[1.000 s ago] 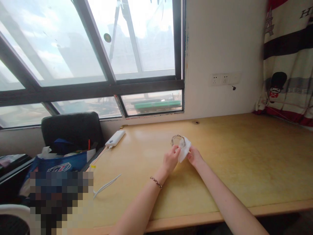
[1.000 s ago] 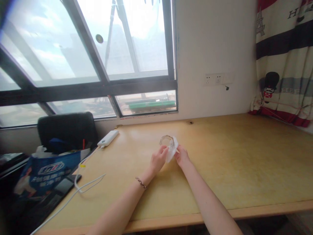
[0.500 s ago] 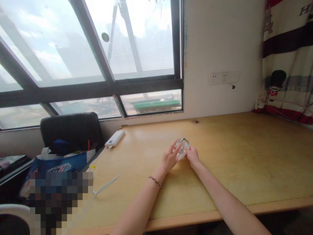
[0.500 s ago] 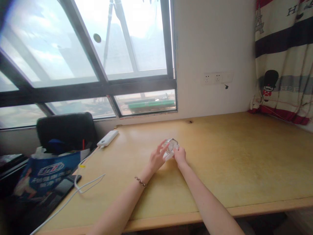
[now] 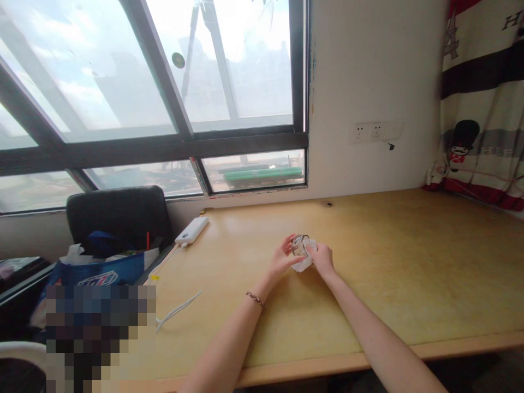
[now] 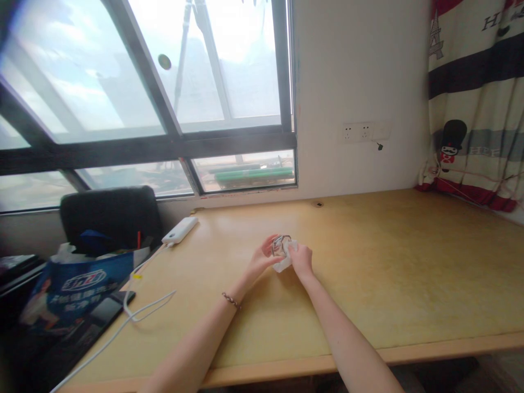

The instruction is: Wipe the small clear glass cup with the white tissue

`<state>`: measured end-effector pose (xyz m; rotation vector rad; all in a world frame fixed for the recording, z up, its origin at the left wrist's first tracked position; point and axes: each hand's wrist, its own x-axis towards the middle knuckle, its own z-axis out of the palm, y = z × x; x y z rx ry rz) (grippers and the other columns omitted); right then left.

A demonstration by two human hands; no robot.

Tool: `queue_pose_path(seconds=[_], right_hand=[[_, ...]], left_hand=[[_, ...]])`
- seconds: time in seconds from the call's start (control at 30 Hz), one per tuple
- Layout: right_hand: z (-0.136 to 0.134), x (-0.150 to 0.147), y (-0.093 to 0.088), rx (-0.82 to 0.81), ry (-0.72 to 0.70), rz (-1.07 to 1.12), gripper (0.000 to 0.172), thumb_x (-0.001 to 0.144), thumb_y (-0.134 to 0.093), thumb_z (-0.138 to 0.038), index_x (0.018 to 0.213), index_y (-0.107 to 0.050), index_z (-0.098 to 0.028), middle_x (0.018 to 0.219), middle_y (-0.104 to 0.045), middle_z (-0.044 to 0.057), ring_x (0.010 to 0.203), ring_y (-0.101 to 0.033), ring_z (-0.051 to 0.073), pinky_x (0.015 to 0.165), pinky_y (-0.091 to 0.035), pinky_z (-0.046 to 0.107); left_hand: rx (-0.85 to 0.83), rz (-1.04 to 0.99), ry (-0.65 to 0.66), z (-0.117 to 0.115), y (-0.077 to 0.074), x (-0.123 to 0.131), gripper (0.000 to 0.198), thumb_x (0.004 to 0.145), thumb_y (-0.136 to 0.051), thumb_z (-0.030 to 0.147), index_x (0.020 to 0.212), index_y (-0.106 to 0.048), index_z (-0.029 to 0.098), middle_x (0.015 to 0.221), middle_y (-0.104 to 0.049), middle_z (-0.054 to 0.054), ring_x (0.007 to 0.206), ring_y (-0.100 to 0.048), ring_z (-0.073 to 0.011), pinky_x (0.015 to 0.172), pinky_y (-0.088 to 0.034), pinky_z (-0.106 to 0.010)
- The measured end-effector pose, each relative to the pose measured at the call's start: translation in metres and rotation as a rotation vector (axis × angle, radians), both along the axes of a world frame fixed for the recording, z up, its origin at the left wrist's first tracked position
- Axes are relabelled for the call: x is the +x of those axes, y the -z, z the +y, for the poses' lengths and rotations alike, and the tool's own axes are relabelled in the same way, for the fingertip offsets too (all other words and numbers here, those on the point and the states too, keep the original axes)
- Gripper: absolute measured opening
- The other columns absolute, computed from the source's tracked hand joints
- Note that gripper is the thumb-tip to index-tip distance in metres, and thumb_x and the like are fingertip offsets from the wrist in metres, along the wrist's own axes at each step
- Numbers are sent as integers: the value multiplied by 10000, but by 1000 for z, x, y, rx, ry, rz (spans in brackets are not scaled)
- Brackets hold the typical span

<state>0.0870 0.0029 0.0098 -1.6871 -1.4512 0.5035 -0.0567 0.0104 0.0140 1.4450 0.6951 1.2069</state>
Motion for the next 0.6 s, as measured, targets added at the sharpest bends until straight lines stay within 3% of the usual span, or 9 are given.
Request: queue_pose_path(seconds=[0.17, 0.3, 0.5, 0.6], right_hand=[[-7, -7, -4, 92, 0, -15, 300, 735, -438, -350, 672, -630, -129, 586, -618, 43, 536, -511, 121, 486, -298, 195], [-15, -14, -9, 182, -19, -57, 275, 747, -427, -342, 651, -598, -147, 568, -602, 30, 509, -487, 106, 491, -289, 194], [-15, -16, -3, 196, -35, -119, 248, 753, -420, -319, 617, -550, -157, 559, -588, 34, 512, -486, 107, 499, -289, 198], [-13, -16, -1, 180, -13, -114, 217, 747, -427, -301, 649, -561, -161, 597, -606, 40, 539, -504, 113, 510, -295, 199]], left_hand=[[-282, -249, 57, 6, 4, 2, 449, 636, -639, 362, 997, -550, 112, 936, -619, -124, 826, -577, -205, 772, -417, -330], [-478, -373, 106, 7, 7, 5, 511, 707, -479, 529, 930, -578, 80, 838, -641, -140, 756, -590, -216, 719, -434, -345], [-517, -268, -12, 6, 11, 3, 571, 701, -419, 604, 878, -588, 88, 667, -637, -101, 576, -572, -171, 573, -432, -280], [-523, -232, -12, 5, 10, 4, 627, 676, -409, 643, 918, -581, 90, 684, -627, -97, 548, -555, -151, 541, -428, -266]])
